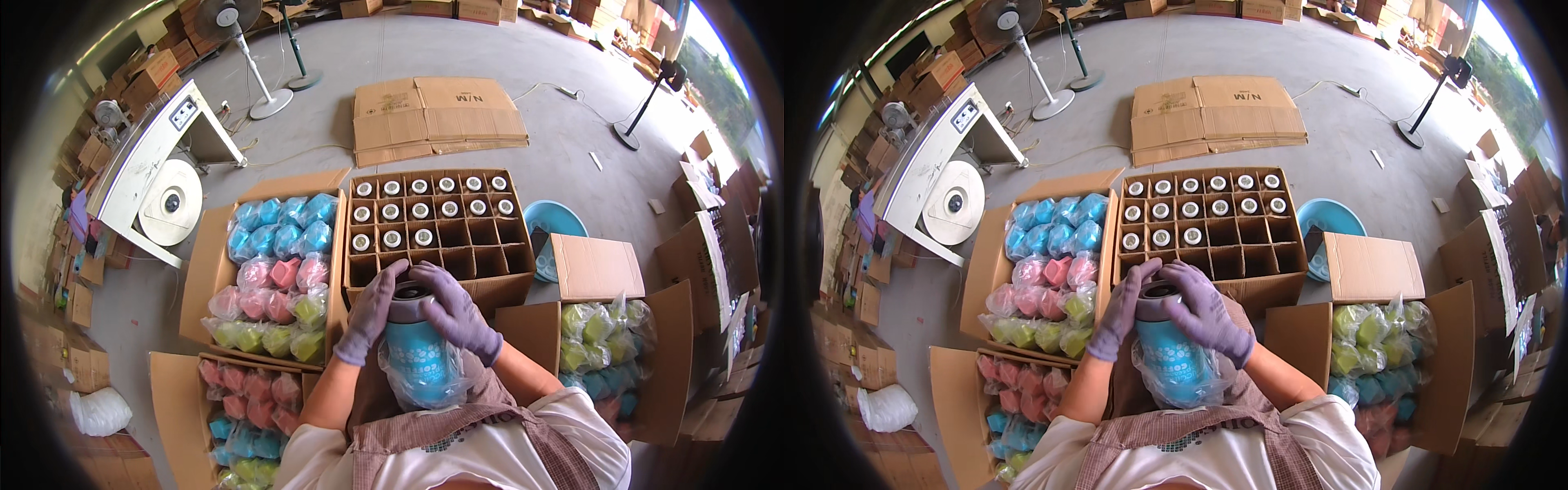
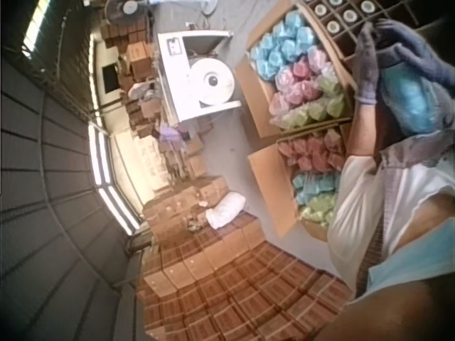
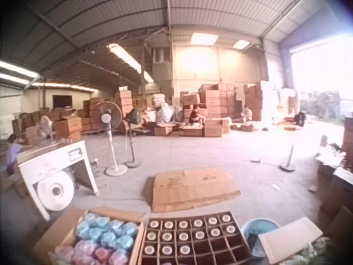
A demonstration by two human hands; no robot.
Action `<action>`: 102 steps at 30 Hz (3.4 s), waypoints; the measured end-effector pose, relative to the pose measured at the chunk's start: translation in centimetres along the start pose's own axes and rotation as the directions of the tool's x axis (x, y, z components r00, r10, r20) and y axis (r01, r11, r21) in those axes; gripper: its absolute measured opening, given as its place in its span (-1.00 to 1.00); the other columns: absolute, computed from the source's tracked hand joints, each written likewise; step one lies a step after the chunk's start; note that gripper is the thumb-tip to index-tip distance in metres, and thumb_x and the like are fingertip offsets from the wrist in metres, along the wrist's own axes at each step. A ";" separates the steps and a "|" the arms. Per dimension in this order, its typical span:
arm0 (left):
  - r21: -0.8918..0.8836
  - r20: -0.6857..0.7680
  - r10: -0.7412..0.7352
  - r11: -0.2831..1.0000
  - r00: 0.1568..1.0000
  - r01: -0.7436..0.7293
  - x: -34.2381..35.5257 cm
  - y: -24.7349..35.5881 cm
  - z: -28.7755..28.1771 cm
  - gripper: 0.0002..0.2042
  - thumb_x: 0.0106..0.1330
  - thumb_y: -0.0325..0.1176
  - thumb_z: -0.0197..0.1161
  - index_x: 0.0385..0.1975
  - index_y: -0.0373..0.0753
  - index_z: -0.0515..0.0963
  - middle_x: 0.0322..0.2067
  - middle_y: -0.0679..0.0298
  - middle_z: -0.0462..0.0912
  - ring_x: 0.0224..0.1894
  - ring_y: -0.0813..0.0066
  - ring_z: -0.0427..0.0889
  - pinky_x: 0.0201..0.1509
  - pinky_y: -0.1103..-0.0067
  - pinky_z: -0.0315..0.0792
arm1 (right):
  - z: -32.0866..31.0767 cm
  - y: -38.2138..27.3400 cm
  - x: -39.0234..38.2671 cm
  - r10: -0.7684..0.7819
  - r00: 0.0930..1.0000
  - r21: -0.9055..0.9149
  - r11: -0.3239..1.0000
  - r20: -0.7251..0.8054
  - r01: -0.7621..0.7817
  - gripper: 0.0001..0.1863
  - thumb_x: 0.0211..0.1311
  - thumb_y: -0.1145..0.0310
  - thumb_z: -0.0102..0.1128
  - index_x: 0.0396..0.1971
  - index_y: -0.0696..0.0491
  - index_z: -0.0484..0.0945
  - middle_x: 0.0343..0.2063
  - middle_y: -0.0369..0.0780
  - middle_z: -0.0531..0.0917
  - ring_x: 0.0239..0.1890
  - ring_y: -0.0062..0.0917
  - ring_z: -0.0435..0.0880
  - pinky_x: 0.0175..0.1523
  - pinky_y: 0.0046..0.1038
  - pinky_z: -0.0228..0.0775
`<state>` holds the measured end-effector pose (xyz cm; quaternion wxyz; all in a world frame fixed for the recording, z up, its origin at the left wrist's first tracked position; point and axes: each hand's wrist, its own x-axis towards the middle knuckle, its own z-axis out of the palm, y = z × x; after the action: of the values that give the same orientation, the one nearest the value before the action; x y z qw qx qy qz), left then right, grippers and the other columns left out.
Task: The person places bottles into a large insulated container, secures the lid by hand, and then places the assembled units into a cardboard box.
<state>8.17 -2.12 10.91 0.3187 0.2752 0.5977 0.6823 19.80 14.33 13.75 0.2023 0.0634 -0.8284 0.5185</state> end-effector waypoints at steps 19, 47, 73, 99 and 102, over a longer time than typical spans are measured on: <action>0.126 -0.191 0.094 0.989 0.977 -0.071 1.7 2.2 -1.2 -0.50 0.60 -0.05 0.03 0.25 -0.39 0.47 0.16 0.11 0.61 0.22 0.42 0.54 0.37 0.54 0.34 | -2.1 1.8 1.4 0.035 0.998 0.020 0.999 -0.058 -0.034 -0.21 0.38 -0.17 0.10 0.33 0.19 0.39 0.24 0.06 0.49 0.31 -0.06 0.46 0.43 -0.14 0.19; 0.019 0.101 0.010 1.000 0.995 -0.012 0.2 0.7 -2.2 -0.21 0.59 0.23 -0.36 0.43 -0.45 0.19 0.37 -0.05 0.34 0.43 0.15 0.33 0.53 0.30 0.17 | -3.4 2.9 2.6 -0.133 0.956 0.012 0.991 0.262 0.134 -0.36 0.42 -0.05 0.08 0.18 0.24 0.47 0.09 0.07 0.57 0.20 -0.02 0.51 0.34 -0.10 0.29; -0.120 0.527 -0.110 0.972 0.843 0.201 4.4 -0.5 -0.3 -0.23 0.59 0.23 -0.40 0.43 -0.41 0.21 0.36 0.06 0.38 0.40 0.27 0.36 0.53 0.41 0.15 | -3.1 -1.9 3.0 -0.037 0.887 -0.002 0.999 0.461 0.043 -0.62 0.49 0.16 0.04 0.01 0.14 0.65 -0.03 0.01 0.64 0.11 -0.14 0.58 0.28 -0.16 0.34; 0.541 0.014 -0.131 0.835 0.991 0.102 -12.9 -2.4 3.2 -0.56 0.43 -0.13 0.33 0.15 -0.30 0.52 -0.29 0.36 0.68 -0.30 0.52 0.63 -0.17 0.56 0.55 | -6.7 -8.8 -4.3 0.069 0.973 -0.409 0.912 0.222 0.029 -0.57 0.23 -0.02 0.25 -0.21 0.08 0.70 -0.34 -0.07 0.71 -0.30 -0.13 0.70 -0.17 -0.14 0.54; 0.008 -0.093 -0.232 0.972 0.968 0.234 -13.3 -1.9 5.5 -0.73 0.41 -0.27 0.35 -0.05 -0.32 0.62 -0.40 0.38 0.65 -0.37 0.65 0.61 -0.26 0.66 0.51 | -7.0 -10.7 -6.2 -0.007 0.962 -0.479 0.866 0.273 0.142 -0.34 0.13 -0.21 0.34 -0.08 0.13 0.68 -0.18 -0.08 0.70 -0.13 -0.16 0.65 0.04 -0.15 0.46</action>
<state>21.14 -8.63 9.80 0.3664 0.1744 0.6462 0.6463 30.73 15.05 22.81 0.1204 0.1098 -0.9495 0.2683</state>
